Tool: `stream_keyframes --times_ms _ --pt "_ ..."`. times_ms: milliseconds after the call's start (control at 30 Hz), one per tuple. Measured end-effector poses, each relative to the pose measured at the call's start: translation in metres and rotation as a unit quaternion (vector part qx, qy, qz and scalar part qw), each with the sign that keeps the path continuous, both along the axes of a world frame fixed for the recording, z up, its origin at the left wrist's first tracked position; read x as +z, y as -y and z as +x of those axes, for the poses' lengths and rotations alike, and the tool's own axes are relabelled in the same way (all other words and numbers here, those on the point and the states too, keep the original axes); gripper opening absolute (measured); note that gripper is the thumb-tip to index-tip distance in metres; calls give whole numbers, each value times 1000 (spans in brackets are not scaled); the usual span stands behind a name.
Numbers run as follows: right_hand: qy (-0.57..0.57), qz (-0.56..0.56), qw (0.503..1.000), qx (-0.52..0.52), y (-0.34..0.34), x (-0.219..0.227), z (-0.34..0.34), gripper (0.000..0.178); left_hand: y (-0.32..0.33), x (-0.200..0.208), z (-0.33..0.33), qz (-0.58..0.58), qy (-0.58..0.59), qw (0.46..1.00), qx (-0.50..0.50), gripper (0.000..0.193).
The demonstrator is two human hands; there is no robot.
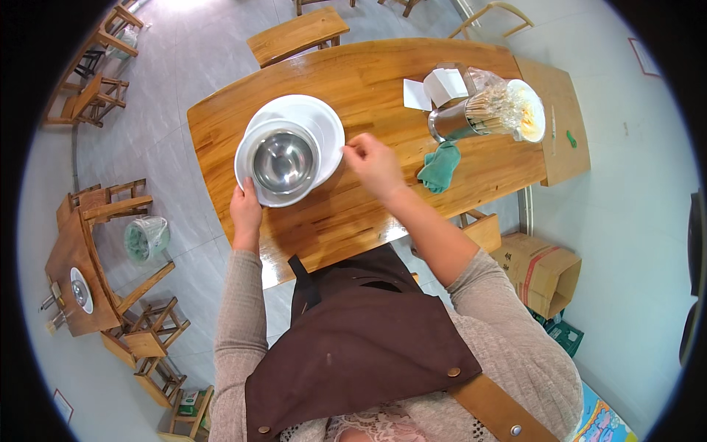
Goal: The person wipes a white plate with a green cloth, then moves to a wooden table to clear leftover food, chopsticks, and bowls. They wipe the table surface with the cloth, stack the cleared dishes, and carry the stack away.
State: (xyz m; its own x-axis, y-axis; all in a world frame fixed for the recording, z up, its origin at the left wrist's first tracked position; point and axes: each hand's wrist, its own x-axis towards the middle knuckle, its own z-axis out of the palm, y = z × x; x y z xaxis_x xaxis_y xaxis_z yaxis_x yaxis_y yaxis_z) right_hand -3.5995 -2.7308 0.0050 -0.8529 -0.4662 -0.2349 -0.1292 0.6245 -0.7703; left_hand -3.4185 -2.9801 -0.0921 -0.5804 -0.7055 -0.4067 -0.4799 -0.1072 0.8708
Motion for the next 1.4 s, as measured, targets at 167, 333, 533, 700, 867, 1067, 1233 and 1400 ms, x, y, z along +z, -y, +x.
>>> stream_keyframes --times_ms 167,333,533,700,867,1067,1233,1400 --pt "-106 136 985 17 -33 -69 -24 30 23 -9 -27 81 -60 994 40 37" --pt "-185 114 971 96 -21 -131 -30 8 23 4 -28 115 -38 990 66 42" --pt "-180 90 974 101 -50 -135 -49 5 4 32 8 -56 -31 988 139 40" --pt "-215 73 973 -36 -102 -113 -96 10 -63 68 7 -121 -52 990 -51 27" --pt "-261 115 955 -86 -113 -121 -141 17 -155 72 -68 -170 -20 936 -306 19" --pt "-242 276 929 -42 -92 -139 -169 19 -193 32 -157 -398 43 811 -427 25" --pt "-191 293 936 -30 -92 -130 -180 16 -202 2 -179 -435 152 730 -505 21" --pt "-185 251 949 -37 -97 -120 -171 14 -201 -7 -168 -440 168 721 -508 19"
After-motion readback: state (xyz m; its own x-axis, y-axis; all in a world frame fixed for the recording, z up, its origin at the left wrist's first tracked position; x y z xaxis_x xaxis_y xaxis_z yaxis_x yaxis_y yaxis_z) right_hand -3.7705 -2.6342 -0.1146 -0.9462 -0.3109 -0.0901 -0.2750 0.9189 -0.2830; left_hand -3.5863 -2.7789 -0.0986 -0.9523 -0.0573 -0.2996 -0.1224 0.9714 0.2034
